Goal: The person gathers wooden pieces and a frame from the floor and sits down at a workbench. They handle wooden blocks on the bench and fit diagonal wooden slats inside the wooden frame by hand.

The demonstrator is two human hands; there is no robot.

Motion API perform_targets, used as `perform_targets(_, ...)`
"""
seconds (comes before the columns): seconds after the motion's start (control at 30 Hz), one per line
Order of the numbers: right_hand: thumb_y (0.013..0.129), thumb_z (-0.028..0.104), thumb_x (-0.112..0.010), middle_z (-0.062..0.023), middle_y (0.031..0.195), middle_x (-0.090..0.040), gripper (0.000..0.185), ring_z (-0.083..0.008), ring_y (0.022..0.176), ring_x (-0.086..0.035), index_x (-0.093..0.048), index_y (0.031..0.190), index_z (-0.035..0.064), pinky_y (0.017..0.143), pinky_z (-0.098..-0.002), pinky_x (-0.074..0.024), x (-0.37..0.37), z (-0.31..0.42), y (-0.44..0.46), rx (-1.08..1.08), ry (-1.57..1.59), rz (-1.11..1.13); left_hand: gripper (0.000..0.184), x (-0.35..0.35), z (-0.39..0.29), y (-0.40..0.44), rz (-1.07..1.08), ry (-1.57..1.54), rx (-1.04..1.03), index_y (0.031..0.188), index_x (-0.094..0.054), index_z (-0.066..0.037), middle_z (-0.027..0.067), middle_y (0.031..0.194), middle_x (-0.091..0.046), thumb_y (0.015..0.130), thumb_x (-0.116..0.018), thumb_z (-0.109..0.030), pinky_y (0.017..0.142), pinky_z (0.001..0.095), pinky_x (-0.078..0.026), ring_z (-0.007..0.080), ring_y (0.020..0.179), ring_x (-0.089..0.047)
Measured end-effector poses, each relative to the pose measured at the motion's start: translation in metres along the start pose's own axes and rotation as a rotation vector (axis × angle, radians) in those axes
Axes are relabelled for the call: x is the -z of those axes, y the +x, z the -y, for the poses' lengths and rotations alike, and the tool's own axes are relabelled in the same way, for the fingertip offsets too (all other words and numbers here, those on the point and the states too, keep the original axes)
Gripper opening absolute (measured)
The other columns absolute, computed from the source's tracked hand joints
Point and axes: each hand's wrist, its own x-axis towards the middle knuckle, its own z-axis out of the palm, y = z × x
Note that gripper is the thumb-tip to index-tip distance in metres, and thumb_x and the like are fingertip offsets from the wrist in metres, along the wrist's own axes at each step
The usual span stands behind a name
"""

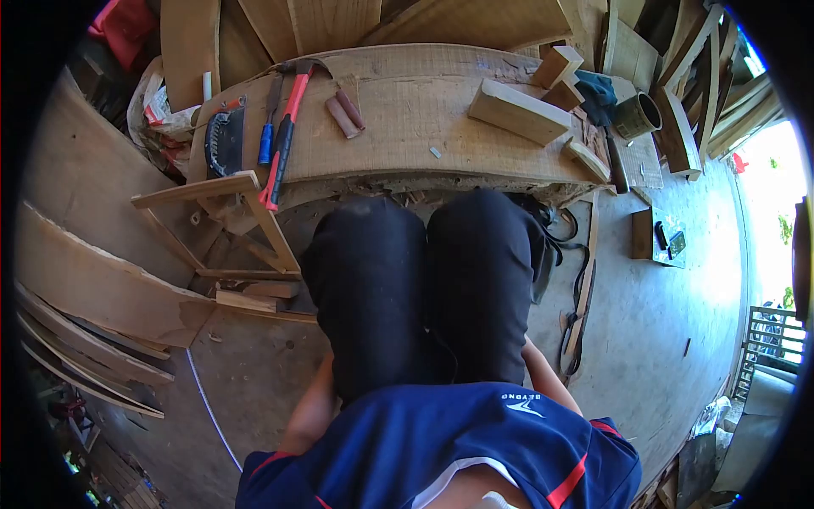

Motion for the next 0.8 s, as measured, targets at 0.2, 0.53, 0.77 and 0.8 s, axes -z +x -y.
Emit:
perform_targets(0.2, 0.072, 0.034, -0.07, -0.0254, 0.111, -0.058, 0.066, -0.0411, 0.108, -0.053, -0.045, 0.125, 0.0016, 0.088, -0.0419, -0.0438, -0.006, -0.029, 0.003, -0.109, 0.123, 0.059, 0.032, 0.011, -0.019, 0.014, -0.049, -0.058, 0.028, 0.1, -0.062, -0.002, 0.0178, 0.098, -0.062, 0.091, -0.05, -0.03, 0.08, 0.0402, -0.046, 0.0242, 0.094, -0.06)
perform_targets(0.53, 0.073, 0.031, -0.068, -0.0242, 0.108, -0.06, 0.055, -0.04, 0.106, -0.055, -0.05, 0.117, 0.0029, 0.087, -0.0415, -0.0438, -0.003, 0.006, 0.015, -0.014, 0.11, -0.003, 0.032, -0.005, 0.015, -0.034, -0.231, -0.068, -0.048, 0.096, -0.062, -0.001, 0.0171, 0.091, -0.062, 0.092, -0.049, -0.03, 0.075, 0.0399, -0.047, 0.0238, 0.089, -0.061)
perform_targets(0.77, 0.073, 0.03, -0.068, -0.0239, 0.105, -0.061, 0.051, -0.0389, 0.104, -0.056, -0.052, 0.113, 0.0022, 0.085, -0.0411, -0.0444, -0.009, -0.006, 0.005, -0.009, 0.141, -0.129, 0.033, 0.041, -0.017, -0.005, -0.329, -0.194, 0.023, 0.094, -0.061, -0.001, 0.0166, 0.086, -0.062, 0.092, -0.048, -0.03, 0.072, 0.0397, -0.048, 0.0236, 0.084, -0.062)
perform_targets(0.8, 0.073, 0.03, -0.068, -0.0238, 0.105, -0.061, 0.05, -0.0387, 0.103, -0.056, -0.052, 0.112, 0.0021, 0.085, -0.0411, -0.0445, -0.005, -0.007, 0.007, -0.005, 0.142, -0.13, 0.033, 0.044, -0.018, -0.008, -0.345, -0.217, 0.05, 0.093, -0.061, -0.001, 0.0166, 0.085, -0.062, 0.092, -0.048, -0.031, 0.071, 0.0397, -0.048, 0.0236, 0.084, -0.062)
